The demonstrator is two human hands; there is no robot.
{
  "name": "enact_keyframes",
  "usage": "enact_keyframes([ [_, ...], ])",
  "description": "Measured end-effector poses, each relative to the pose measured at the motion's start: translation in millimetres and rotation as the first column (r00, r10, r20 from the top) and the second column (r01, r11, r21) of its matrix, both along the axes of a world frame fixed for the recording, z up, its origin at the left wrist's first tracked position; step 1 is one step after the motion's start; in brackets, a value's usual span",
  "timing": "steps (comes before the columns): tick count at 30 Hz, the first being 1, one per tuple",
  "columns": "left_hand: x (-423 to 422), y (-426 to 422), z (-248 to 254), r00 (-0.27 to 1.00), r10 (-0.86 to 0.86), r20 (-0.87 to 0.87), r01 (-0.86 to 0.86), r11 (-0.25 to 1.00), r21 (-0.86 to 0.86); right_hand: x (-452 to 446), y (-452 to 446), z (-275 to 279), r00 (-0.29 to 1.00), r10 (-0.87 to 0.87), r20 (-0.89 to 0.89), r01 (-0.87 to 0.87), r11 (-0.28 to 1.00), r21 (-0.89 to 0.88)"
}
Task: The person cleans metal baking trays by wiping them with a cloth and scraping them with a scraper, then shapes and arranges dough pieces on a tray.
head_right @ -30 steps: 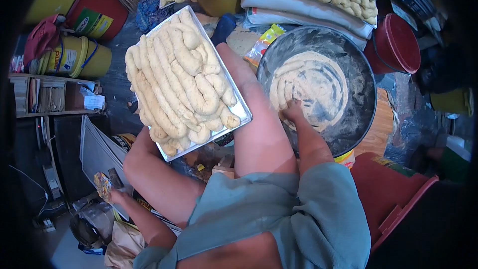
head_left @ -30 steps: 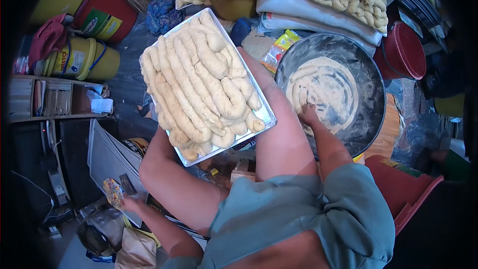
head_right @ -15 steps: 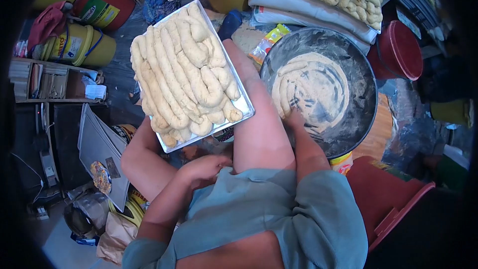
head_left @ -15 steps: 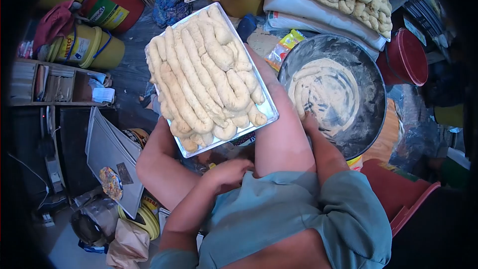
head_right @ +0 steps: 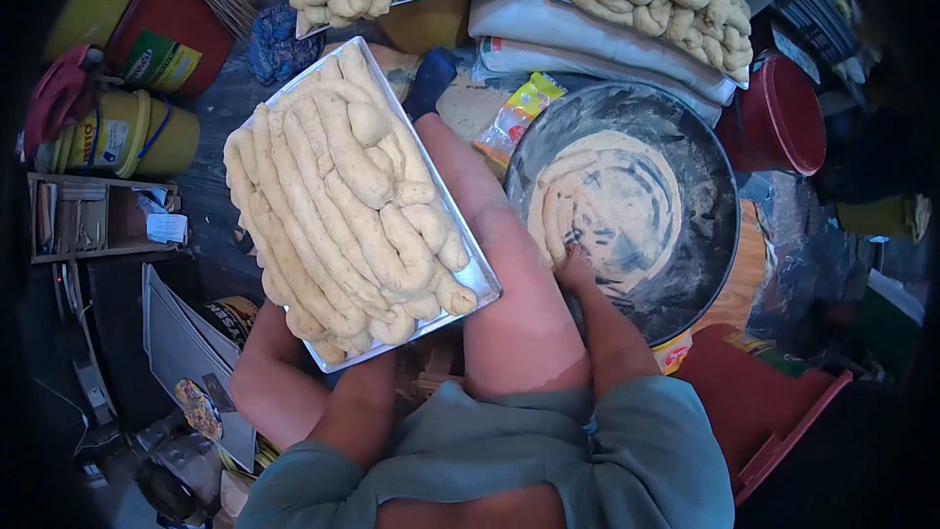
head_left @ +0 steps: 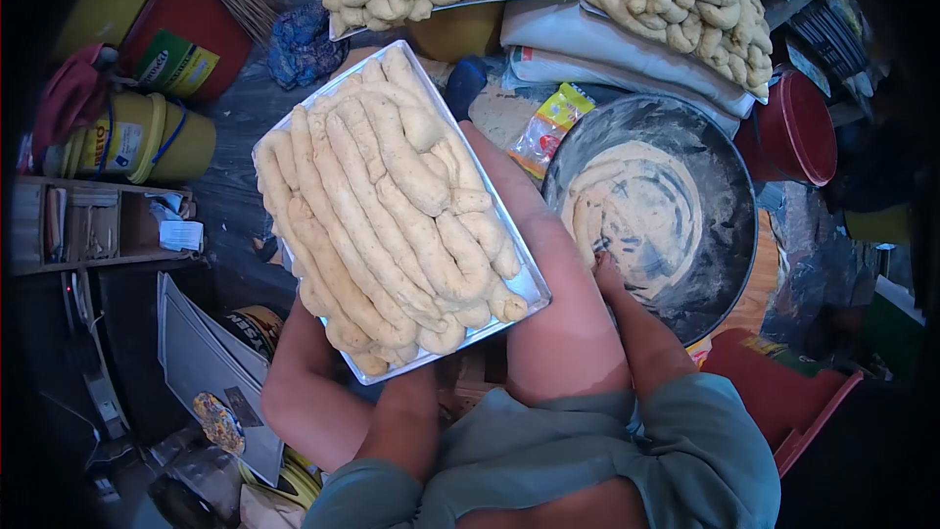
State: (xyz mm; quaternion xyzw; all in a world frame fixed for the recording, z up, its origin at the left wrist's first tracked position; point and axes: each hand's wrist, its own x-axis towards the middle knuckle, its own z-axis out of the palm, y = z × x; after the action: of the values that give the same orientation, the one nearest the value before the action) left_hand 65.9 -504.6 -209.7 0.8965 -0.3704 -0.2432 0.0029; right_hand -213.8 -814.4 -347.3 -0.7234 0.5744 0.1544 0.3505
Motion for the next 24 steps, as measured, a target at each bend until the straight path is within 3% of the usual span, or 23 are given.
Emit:
enact_keyframes([
  [2, 1.7, -4.6, -4.2, 1.000, 0.008, -0.011, -0.008, 1.000, 0.000, -8.0, -0.2, -22.1, 1.000, 0.009, 0.005, -0.009, 1.000, -0.029],
  [15, -6.4, -35.6, -21.8, 0.996, 0.006, -0.087, -0.010, 0.999, -0.046, 1.0, 2.3, -4.3, 0.999, -0.029, -0.042, 0.030, 0.999, 0.020],
  [17, -8.7, -40.2, -20.3, 0.992, -0.014, -0.126, 0.005, 0.997, -0.073, -2.9, 2.1, -12.2, 1.000, -0.011, 0.017, 0.011, 1.000, -0.027],
  [20, -23.9, -50.0, -8.8, 0.956, -0.068, -0.284, 0.033, 0.992, -0.126, 2.0, -1.6, -5.1, 0.997, -0.067, 0.039, 0.064, 0.996, 0.064],
  [23, -44.4, -60.7, 3.4, 0.865, -0.092, -0.493, 0.144, 0.987, 0.069, 8.9, -13.8, 12.6, 0.946, 0.321, -0.048, -0.308, 0.935, 0.178],
  [24, -47.0, -64.7, 1.6, 0.835, -0.100, -0.541, 0.262, 0.937, 0.231, 4.0, -15.6, 14.1, 0.970, 0.245, 0.012, -0.244, 0.961, 0.130],
])
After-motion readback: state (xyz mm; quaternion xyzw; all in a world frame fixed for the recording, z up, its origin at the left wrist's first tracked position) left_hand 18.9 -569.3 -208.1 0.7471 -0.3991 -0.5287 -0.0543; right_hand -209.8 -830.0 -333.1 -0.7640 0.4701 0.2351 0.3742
